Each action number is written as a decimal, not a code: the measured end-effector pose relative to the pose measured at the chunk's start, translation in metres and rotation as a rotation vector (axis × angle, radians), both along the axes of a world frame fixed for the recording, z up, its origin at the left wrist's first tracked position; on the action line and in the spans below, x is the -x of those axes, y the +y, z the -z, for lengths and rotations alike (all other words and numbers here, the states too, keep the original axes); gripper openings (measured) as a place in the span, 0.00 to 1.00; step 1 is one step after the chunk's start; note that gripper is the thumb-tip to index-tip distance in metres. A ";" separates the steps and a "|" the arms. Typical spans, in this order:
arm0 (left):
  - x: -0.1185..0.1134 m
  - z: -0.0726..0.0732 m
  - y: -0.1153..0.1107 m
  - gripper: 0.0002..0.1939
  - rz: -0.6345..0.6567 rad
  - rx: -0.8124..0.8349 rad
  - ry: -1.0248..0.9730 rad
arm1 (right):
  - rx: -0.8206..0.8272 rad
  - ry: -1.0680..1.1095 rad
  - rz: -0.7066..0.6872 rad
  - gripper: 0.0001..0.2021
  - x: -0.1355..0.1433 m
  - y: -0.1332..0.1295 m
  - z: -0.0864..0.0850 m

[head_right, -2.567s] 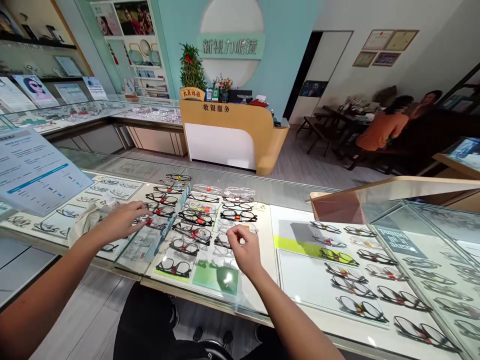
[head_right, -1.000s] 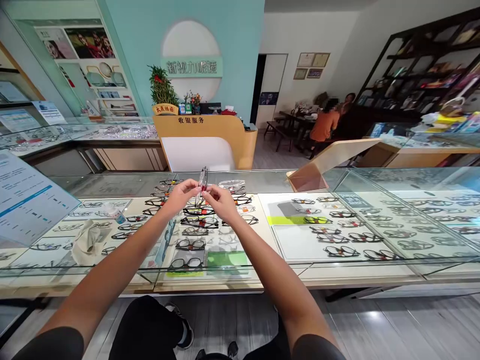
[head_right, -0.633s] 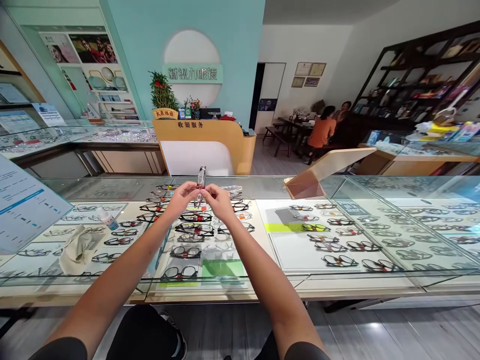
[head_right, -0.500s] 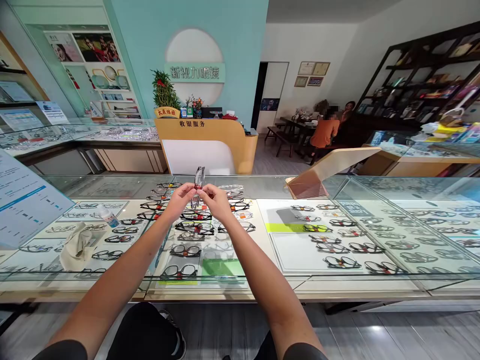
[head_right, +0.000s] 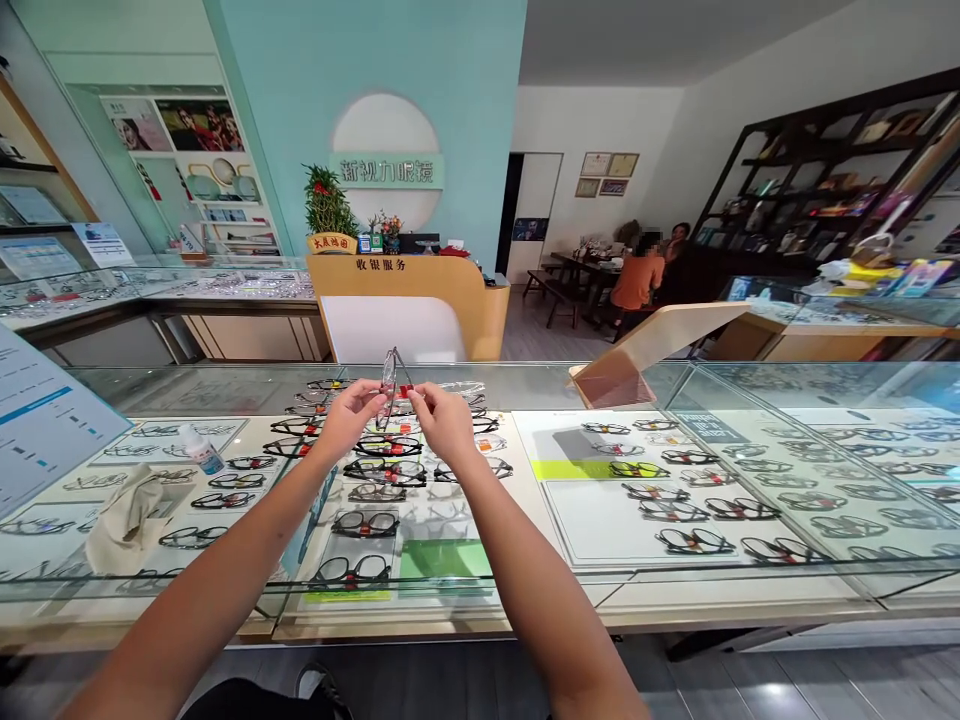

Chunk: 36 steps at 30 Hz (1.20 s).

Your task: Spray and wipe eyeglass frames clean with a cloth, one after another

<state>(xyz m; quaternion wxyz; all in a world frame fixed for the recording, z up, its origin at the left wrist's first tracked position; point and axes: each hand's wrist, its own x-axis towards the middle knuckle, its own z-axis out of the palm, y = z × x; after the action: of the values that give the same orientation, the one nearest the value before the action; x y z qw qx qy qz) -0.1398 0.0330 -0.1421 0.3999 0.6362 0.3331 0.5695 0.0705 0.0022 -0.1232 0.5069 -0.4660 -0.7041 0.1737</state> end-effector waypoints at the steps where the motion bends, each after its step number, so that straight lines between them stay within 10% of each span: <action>1: 0.001 0.001 0.001 0.26 -0.007 -0.004 0.006 | -0.010 -0.014 0.058 0.19 -0.001 0.000 0.000; 10: 0.001 0.006 0.001 0.23 -0.046 -0.013 0.089 | -0.160 -0.017 0.376 0.19 -0.018 0.011 0.002; 36: -0.015 0.005 -0.017 0.20 0.017 -0.003 0.079 | -0.497 -0.082 0.399 0.38 0.002 0.012 0.022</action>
<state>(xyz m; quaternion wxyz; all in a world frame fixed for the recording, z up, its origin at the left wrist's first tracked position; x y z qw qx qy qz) -0.1245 0.0158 -0.1475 0.3904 0.6617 0.3422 0.5409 0.0681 0.0144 -0.1456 0.6005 -0.4634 -0.6395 -0.1251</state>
